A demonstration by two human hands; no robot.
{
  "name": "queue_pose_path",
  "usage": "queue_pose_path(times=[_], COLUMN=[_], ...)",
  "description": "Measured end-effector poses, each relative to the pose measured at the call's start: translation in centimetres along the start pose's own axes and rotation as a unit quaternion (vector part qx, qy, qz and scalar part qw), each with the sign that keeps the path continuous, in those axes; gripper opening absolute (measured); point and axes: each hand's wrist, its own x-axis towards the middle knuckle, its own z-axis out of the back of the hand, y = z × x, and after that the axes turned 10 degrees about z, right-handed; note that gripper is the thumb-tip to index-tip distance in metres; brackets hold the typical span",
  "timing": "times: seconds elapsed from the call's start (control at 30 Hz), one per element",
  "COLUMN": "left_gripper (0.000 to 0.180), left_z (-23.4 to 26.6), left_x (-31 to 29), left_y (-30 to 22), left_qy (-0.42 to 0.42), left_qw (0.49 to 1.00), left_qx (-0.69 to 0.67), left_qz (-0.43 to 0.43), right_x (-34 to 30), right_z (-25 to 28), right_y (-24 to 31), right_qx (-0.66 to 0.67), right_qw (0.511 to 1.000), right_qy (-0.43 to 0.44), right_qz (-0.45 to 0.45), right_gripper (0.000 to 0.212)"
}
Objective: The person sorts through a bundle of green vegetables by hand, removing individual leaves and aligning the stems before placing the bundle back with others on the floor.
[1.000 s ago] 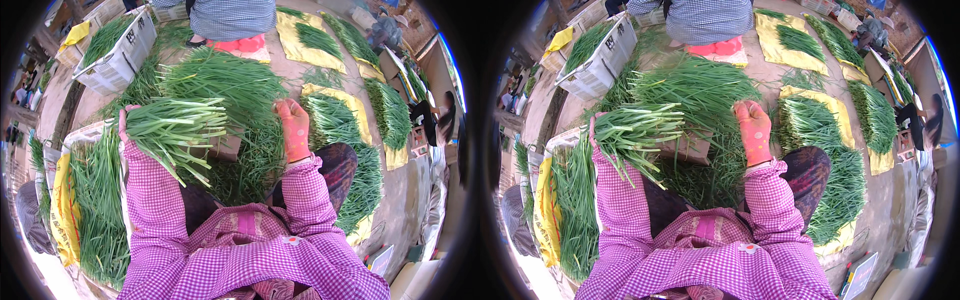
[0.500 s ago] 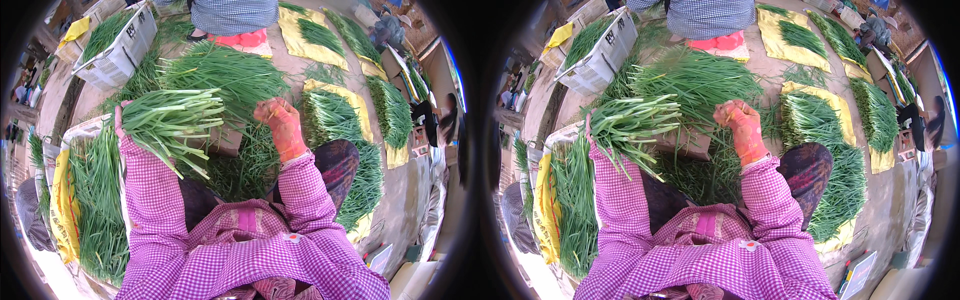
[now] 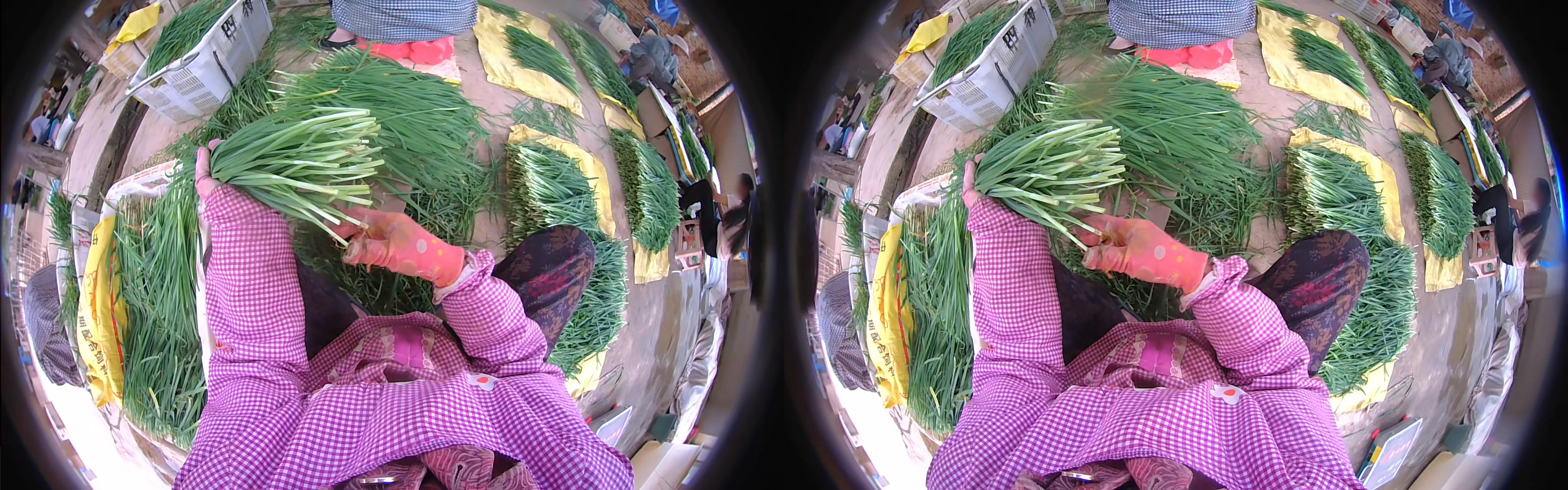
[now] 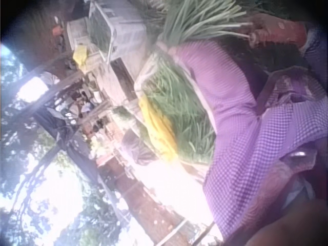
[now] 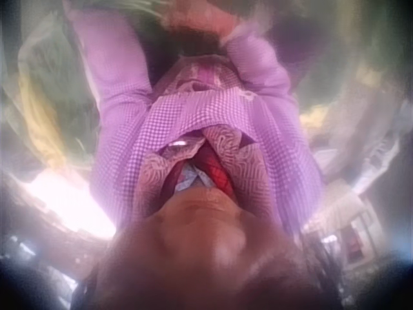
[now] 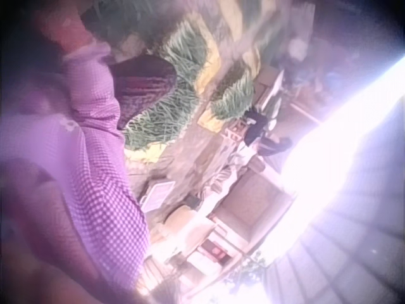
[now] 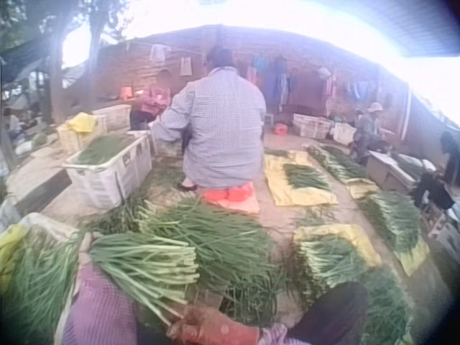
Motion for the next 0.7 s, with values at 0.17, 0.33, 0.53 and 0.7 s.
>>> queue_pose_path(times=[0.17, 0.33, 0.53, 0.7], left_gripper=[0.026, 0.025, 0.022, 0.016], left_z=[-0.4, -1.3, -1.0, -0.1], left_x=[-0.3, -0.6, -0.8, 0.7], left_y=[-0.1, -0.8, 0.1, 0.7], left_qy=[-0.039, -0.074, -0.052, -0.032], left_qw=[0.999, 0.997, 0.998, 0.997], left_qx=[0.0, -0.004, 0.002, -0.064], left_qz=[-0.016, -0.031, -0.036, 0.003], right_x=[1.3, -0.9, -0.5, 1.1], right_z=[-1.5, 5.8, 4.1, 1.8], right_y=[-2.3, -2.1, 2.7, 4.2], right_qx=[-0.116, -0.299, -0.149, -0.149], right_qw=[0.977, 0.898, 0.922, 0.937], right_qy=[-0.156, -0.304, -0.343, -0.29], right_qz=[-0.088, -0.108, 0.102, 0.125], right_gripper=[0.031, 0.025, 0.022, 0.028])
